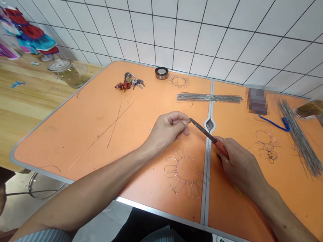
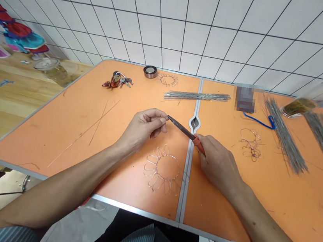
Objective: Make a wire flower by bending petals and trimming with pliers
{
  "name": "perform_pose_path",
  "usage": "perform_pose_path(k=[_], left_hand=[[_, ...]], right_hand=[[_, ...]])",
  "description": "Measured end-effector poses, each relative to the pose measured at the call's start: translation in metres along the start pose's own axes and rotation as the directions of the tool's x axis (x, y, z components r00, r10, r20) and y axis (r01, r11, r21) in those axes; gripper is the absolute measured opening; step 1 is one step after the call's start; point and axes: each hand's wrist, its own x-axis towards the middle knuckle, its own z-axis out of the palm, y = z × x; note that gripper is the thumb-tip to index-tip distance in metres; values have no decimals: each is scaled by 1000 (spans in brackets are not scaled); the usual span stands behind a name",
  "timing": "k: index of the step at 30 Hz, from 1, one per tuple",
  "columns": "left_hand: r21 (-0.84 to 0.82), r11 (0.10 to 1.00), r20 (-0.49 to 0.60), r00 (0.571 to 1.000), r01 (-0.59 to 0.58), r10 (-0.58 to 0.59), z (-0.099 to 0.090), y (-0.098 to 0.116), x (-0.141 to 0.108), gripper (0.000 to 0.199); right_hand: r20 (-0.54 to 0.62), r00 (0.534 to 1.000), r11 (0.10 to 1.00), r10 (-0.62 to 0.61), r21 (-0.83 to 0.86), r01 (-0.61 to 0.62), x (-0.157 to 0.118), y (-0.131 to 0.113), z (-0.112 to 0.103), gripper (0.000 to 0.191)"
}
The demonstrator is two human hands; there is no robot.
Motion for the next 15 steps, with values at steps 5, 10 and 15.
perform_pose_path(k=[5,10,15], left_hand=[[3,1000,7,1000,0,0,-1,-1,1,9],[22,1000,4,1000,-3,3,-2,-2,1,9],[16,1000,3,1000,-5,5,-2,-3,2,8]], right_hand=[[28,1000,1000,6,24,-6,0,1,1,35],[38,999,998,15,59,-17,0,0,-1,37],[62,998,997,33,71,-37,0,-2,-2,36]])
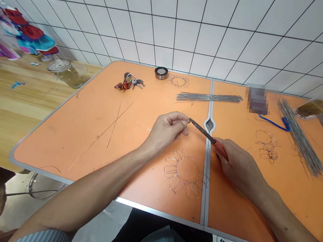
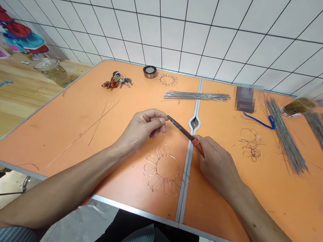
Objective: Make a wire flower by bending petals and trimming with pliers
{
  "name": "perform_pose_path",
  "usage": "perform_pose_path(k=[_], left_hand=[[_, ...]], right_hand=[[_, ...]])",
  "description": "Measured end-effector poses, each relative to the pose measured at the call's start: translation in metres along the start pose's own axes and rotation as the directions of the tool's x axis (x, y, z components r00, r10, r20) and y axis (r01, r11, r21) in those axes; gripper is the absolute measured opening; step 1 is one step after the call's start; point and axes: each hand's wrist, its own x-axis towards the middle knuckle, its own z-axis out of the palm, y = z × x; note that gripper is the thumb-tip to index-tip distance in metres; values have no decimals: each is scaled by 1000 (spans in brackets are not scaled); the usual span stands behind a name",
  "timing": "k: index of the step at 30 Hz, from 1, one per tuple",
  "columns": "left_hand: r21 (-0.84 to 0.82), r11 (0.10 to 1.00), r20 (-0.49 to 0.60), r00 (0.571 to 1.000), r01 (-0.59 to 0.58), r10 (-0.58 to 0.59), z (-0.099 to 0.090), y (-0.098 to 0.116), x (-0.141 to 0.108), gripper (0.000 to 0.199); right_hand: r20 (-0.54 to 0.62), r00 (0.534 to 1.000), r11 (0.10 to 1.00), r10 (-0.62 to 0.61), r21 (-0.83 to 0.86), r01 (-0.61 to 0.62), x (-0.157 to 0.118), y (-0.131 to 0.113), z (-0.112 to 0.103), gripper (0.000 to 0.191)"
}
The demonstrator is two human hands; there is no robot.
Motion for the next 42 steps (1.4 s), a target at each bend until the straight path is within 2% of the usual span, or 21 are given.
perform_pose_path(k=[10,18,33,42], left_hand=[[0,1000,-20,1000,14,-14,1,-2,1,6],[22,1000,-19,1000,-1,1,0,-2,2,8],[22,999,-22,999,30,-29,-1,1,2,9],[35,999,-19,999,30,-30,-1,-2,1,12]], right_hand=[[-18,1000,1000,11,22,-11,-1,0,7,35],[-58,997,996,-60,65,64,2,4,8,35],[-47,997,998,-57,27,59,2,8,9,38],[-47,998,999,-46,10,47,2,2,6,34]])
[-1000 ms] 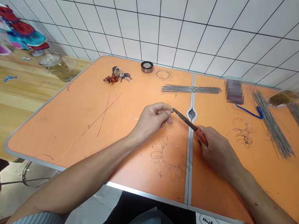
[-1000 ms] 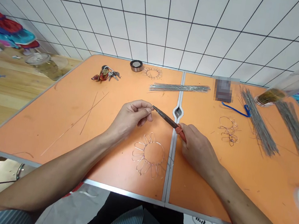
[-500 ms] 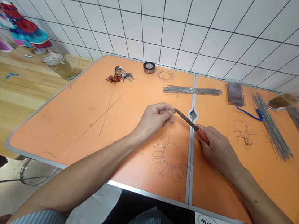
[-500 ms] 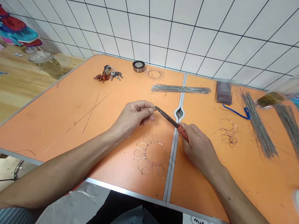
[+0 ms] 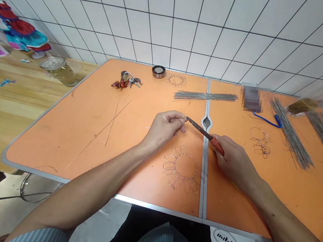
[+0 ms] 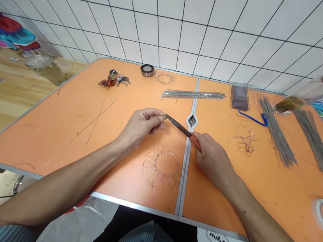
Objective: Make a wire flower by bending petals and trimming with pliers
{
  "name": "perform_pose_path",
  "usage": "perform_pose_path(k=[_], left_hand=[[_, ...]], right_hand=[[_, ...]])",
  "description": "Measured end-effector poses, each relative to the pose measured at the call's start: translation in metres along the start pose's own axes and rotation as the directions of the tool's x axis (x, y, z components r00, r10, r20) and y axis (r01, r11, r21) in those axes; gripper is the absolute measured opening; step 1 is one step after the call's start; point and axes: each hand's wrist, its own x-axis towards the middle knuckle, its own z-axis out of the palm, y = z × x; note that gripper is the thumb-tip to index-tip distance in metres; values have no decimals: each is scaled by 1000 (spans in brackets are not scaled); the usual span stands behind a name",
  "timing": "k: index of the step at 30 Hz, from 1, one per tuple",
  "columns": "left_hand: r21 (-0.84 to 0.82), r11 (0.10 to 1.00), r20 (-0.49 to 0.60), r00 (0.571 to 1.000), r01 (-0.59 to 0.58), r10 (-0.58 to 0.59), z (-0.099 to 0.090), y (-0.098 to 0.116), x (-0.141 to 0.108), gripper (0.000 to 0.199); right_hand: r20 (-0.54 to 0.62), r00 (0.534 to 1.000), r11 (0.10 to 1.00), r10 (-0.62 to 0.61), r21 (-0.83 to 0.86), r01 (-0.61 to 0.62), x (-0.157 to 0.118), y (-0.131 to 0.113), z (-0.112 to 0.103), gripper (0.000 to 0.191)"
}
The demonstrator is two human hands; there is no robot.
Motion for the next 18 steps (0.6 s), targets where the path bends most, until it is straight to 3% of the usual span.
perform_pose_path(k=[6,13,16,18], left_hand=[[-18,1000,-11,1000,15,-15,0,-2,1,13],[-77,994,-39,996,80,-83,-1,-1,2,12],[-110,990,-28,995,88,-92,-1,2,1,9],[-117,990,-17,997,79,-82,-2,3,2,9]], right_hand=[[-70,998,974,-11,-227,-5,-4,1,9,39],[-134,983,829,-127,-559,31,-6,1,7,48],[-139,981,798,-134,-602,23,-7,1,4,48],[-141,985,827,-97,-562,1,-6,-2,1,46]])
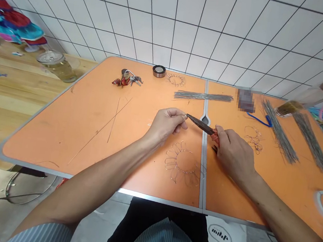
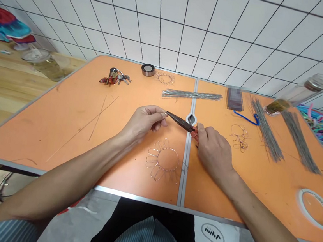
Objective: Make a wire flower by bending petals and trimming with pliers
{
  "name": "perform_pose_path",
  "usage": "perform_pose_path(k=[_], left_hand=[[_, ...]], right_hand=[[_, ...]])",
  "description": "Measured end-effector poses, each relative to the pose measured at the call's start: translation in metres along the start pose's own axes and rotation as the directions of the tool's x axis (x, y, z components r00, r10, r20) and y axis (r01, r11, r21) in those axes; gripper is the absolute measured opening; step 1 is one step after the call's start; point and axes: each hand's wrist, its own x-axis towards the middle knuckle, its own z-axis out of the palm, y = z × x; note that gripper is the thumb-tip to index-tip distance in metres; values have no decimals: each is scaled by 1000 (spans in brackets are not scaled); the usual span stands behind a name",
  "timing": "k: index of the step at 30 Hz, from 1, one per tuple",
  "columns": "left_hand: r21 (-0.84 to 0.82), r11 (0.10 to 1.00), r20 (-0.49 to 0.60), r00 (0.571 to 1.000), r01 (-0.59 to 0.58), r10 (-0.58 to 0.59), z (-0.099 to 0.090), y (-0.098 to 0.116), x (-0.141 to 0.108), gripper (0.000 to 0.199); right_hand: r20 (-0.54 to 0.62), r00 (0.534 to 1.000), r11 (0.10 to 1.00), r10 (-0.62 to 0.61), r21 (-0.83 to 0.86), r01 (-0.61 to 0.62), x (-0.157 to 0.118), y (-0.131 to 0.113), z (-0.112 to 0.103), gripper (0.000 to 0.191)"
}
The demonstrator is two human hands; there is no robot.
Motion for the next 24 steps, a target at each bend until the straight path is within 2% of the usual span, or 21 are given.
perform_pose_path(k=[2,4,5,7,9,10,15,20,24], left_hand=[[-4,1000,2,1000,-12,12,-2,2,1,8],[-11,1000,-4,1000,-24,24,-3,4,2,7],[-15,999,-8,1000,-28,28,-3,5,2,6],[-18,999,-14,999,-30,30,-3,7,3,5],[-18,999,-22,999,-29,28,-4,8,3,6],[-19,999,-23,999,-31,31,-4,8,4,6],[-31,998,-9,998,-57,57,-6,5,6,7],[-15,998,4,998,-57,57,-7,5,7,8],[-3,999,9,999,-51,51,-6,4,6,7]], right_hand=[[62,996,986,58,151,-67,3,-2,-8,41],[204,972,892,116,409,-193,8,-5,-20,35],[311,943,787,115,550,-278,10,-6,-27,33],[512,859,476,14,752,-456,16,-8,-38,34],[604,788,226,-116,789,-571,21,-8,-44,42],[617,769,158,-169,787,-597,23,-7,-45,45],[625,718,27,-307,759,-650,21,-1,-33,46],[649,672,-99,-357,689,-718,16,-1,-25,49],[665,651,-159,-366,645,-748,16,-1,-24,48]])
